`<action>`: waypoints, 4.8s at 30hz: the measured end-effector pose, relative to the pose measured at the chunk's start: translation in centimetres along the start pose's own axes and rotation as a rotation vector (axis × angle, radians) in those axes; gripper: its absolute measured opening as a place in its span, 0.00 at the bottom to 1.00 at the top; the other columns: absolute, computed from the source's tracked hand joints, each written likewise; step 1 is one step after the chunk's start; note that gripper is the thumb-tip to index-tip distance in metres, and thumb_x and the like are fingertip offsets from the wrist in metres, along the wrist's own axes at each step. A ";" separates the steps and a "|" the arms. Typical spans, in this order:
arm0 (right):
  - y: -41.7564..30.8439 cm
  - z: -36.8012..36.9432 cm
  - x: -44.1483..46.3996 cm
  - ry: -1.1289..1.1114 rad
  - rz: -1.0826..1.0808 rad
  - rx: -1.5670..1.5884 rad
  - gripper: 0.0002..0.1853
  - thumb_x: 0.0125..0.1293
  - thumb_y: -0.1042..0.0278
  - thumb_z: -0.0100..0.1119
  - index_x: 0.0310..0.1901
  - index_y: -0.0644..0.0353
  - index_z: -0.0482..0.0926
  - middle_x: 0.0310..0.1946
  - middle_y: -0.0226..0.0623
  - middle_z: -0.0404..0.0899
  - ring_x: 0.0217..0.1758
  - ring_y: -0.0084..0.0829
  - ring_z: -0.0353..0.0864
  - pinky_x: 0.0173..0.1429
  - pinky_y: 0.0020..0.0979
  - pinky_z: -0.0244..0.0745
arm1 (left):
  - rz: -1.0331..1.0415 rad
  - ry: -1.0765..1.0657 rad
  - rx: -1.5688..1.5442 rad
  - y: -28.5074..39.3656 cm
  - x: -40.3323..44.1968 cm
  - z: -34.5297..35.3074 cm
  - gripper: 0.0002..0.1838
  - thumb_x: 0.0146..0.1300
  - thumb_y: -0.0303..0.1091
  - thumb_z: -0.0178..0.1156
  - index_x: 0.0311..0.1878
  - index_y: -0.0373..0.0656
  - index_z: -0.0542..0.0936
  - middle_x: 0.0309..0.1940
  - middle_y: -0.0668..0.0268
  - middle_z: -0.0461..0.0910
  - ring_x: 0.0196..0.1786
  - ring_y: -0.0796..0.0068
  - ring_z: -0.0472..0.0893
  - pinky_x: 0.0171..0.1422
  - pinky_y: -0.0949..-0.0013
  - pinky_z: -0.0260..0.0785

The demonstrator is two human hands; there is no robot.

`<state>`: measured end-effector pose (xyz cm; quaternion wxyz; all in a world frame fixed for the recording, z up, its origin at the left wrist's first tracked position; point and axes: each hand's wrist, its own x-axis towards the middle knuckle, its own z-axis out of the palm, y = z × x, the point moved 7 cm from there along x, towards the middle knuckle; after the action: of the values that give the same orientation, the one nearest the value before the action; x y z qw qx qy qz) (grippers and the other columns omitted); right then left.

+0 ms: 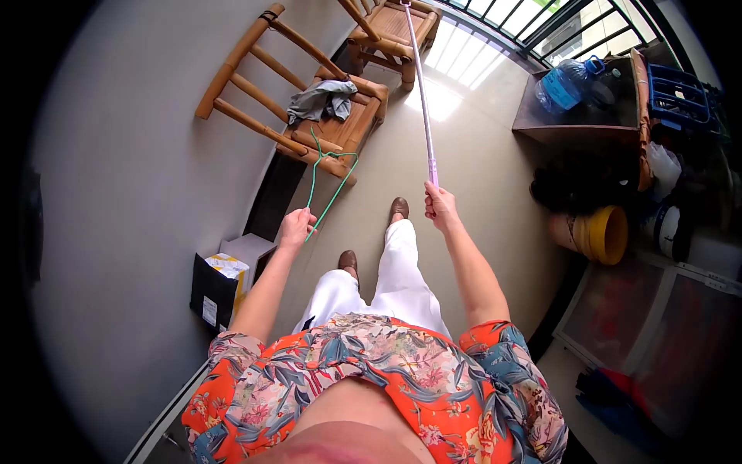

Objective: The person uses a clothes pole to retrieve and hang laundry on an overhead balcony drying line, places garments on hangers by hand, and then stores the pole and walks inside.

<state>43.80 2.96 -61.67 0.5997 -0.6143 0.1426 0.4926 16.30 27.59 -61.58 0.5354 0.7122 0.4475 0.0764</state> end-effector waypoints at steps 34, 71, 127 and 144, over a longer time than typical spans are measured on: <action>0.1 22.6 30.9 -0.195 0.122 -0.930 0.27 0.59 0.64 0.53 0.59 0.62 0.60 0.41 0.37 0.75 0.44 0.27 0.75 0.41 0.27 0.73 | -0.283 -0.288 -0.374 -4.7 8.8 1.1 0.10 0.60 0.33 0.55 0.31 0.35 0.79 0.33 0.62 0.78 0.34 0.74 0.76 0.38 0.74 0.68; -7.8 18.3 2.7 -0.205 -0.074 -0.314 0.20 0.64 0.65 0.51 0.55 0.61 0.65 0.27 0.24 0.72 0.21 0.12 0.61 0.24 0.16 0.59 | 0.268 -0.173 -0.068 16.3 11.4 5.3 0.10 0.49 0.26 0.57 0.37 0.38 0.77 0.26 0.59 0.77 0.33 0.60 0.74 0.38 0.66 0.67; -16.4 16.4 -8.7 -0.157 -0.749 -0.989 0.16 0.46 0.77 0.60 0.40 0.62 0.72 0.33 0.31 0.69 0.23 0.15 0.64 0.27 0.18 0.63 | 0.175 -0.507 -0.381 25.8 7.5 8.0 0.12 0.43 0.23 0.54 0.35 0.35 0.73 0.30 0.63 0.80 0.35 0.74 0.79 0.43 0.72 0.71; -23.3 7.2 -10.8 0.115 -0.640 -0.229 0.08 0.51 0.84 0.52 0.25 0.57 0.67 0.18 0.19 0.63 0.17 0.10 0.59 0.19 0.15 0.52 | -0.056 0.050 0.270 6.5 9.4 0.3 0.09 0.45 0.23 0.57 0.32 0.46 0.80 0.23 0.69 0.78 0.28 0.77 0.77 0.36 0.75 0.68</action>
<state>53.45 10.41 -37.92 0.6420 -0.7179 -0.0799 0.2570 25.63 33.98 -59.82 0.4251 0.7629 0.4868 0.0182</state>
